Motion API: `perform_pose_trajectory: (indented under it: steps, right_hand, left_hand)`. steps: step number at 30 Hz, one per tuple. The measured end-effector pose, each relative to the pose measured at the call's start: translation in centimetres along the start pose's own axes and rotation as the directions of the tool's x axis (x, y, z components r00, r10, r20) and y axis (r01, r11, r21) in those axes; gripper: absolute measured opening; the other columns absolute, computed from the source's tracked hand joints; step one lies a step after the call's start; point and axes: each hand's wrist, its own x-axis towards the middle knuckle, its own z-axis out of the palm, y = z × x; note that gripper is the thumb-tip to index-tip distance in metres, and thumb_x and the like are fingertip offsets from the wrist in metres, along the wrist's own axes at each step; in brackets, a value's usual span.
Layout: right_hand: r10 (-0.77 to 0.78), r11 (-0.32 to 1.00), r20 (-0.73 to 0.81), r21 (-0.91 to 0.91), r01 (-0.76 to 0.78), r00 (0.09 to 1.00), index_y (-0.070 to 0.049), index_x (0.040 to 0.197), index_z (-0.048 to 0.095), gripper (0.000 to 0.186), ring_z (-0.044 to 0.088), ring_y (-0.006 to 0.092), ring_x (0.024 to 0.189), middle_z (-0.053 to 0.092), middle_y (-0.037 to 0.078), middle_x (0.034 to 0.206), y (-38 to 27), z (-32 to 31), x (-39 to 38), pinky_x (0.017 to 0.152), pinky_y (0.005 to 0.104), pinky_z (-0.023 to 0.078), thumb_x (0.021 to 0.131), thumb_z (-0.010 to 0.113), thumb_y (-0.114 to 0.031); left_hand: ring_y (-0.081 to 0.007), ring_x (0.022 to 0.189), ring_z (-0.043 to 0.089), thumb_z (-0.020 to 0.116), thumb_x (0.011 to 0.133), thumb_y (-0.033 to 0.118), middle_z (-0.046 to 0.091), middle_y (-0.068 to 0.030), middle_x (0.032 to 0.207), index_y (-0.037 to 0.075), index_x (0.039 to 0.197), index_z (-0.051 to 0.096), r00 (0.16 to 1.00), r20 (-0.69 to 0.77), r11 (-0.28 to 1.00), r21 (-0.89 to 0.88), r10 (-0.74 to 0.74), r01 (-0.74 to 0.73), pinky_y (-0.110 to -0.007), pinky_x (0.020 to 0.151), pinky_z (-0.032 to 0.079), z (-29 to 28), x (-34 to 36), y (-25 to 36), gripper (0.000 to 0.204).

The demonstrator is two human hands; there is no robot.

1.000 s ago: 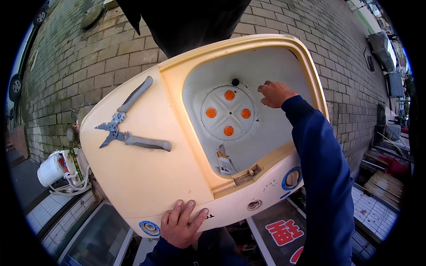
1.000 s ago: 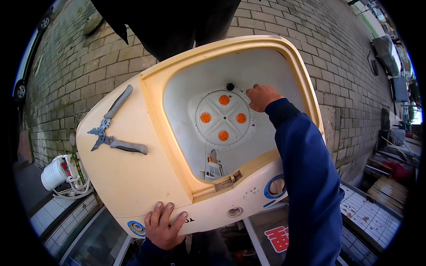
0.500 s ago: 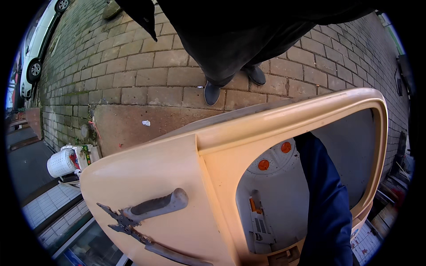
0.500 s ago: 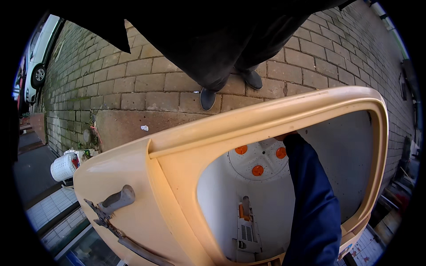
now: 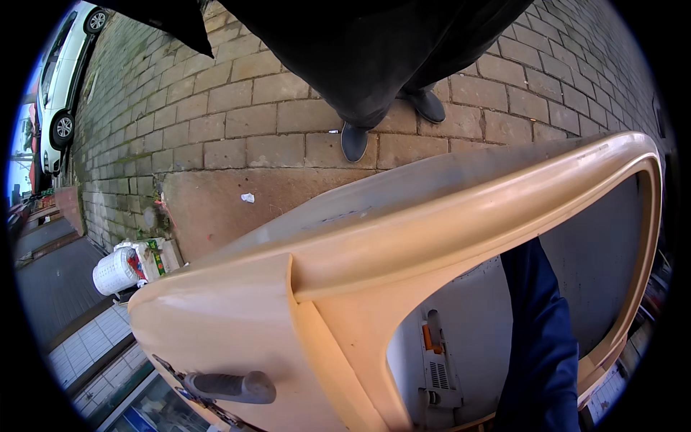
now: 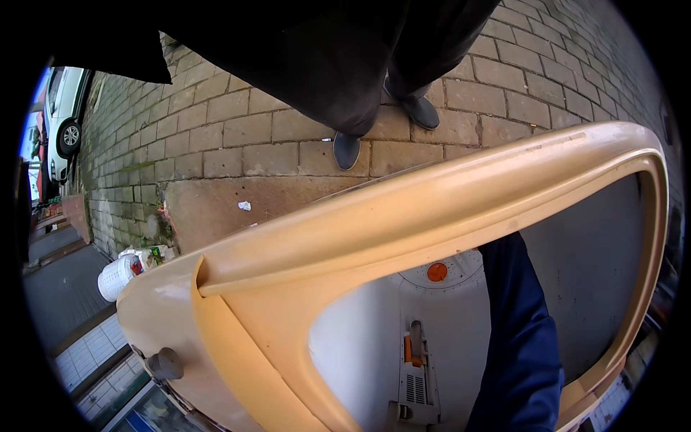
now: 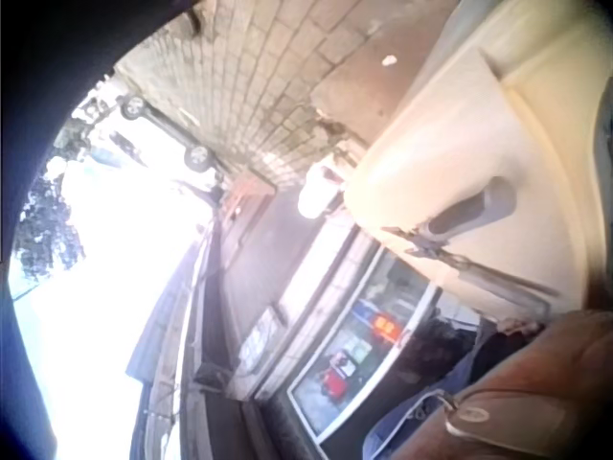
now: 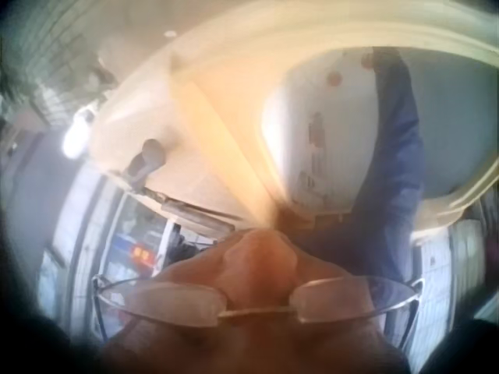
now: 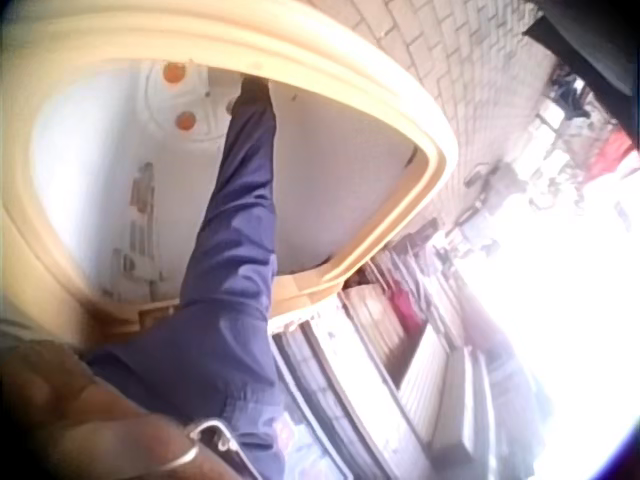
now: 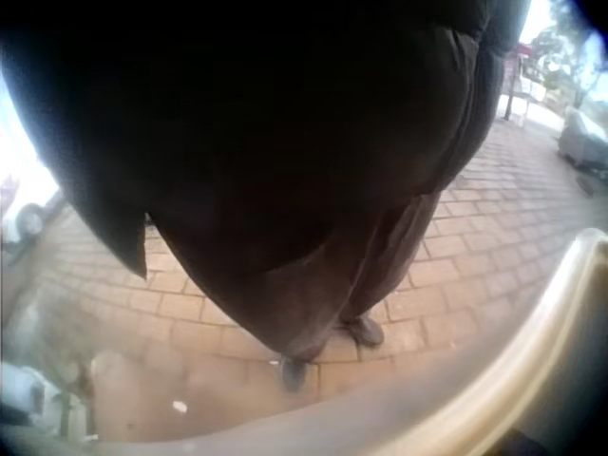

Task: The person repairs a washing machine by connecting internal wires and testing the electrical system with a multimeter. They then reassemble the control panel, securing it with screws and pliers.

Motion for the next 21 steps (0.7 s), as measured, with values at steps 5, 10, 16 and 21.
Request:
perform_pose_trajectory:
  steps: [5,10,16,21]
  right_hand:
    - [-0.040,0.994,0.256,-0.086,0.064,0.966,-0.007,0.121,0.071,0.039,0.068,0.0369,0.101,0.069,0.024,0.114,-1.0,-4.4,-1.1,0.087,0.0484,0.054,0.082,0.064,-0.009]
    - [-0.022,0.993,0.516,-0.089,0.079,0.856,-0.003,0.117,0.073,0.038,0.072,0.0374,0.092,0.072,0.026,0.106,-2.5,-14.5,-6.8,0.079,0.0481,0.057,0.080,0.065,-0.007]
    - [0.055,0.999,0.350,-0.019,-0.051,0.935,0.000,0.116,0.069,0.039,0.073,0.0255,0.072,0.074,0.018,0.093,-5.7,-25.7,-19.9,0.067,0.0366,0.059,0.077,0.061,0.001]
    - [-0.064,0.830,-0.194,0.534,0.160,0.979,0.003,0.127,0.061,0.045,0.073,0.0218,0.083,0.069,0.020,0.101,-9.3,-28.0,-33.9,0.073,0.0315,0.060,0.082,0.060,0.007]
  left_hand:
    - [-0.0226,0.134,0.051,0.069,0.088,0.046,0.063,0.0040,0.140,0.037,0.123,0.074,1.000,-0.014,1.000,-0.008,0.005,-0.005,-0.043,0.106,0.038,-0.5,-0.2,0.8,0.037]
    - [-0.0226,0.134,0.051,0.070,0.087,0.047,0.062,0.0039,0.140,0.037,0.123,0.074,0.997,-0.066,0.998,-0.047,0.033,-0.036,-0.043,0.107,0.037,0.2,-2.0,2.3,0.038]
    - [-0.0238,0.139,0.046,0.067,0.085,0.053,0.059,0.0005,0.143,0.035,0.122,0.075,0.988,-0.154,0.999,0.027,0.022,-0.018,-0.043,0.110,0.034,0.1,-2.6,4.3,0.042]
    - [-0.0210,0.136,0.050,0.073,0.082,0.036,0.061,0.0061,0.142,0.036,0.125,0.072,0.988,-0.155,1.000,0.013,-0.027,0.029,-0.036,0.101,0.038,-0.9,-1.5,4.4,0.043]
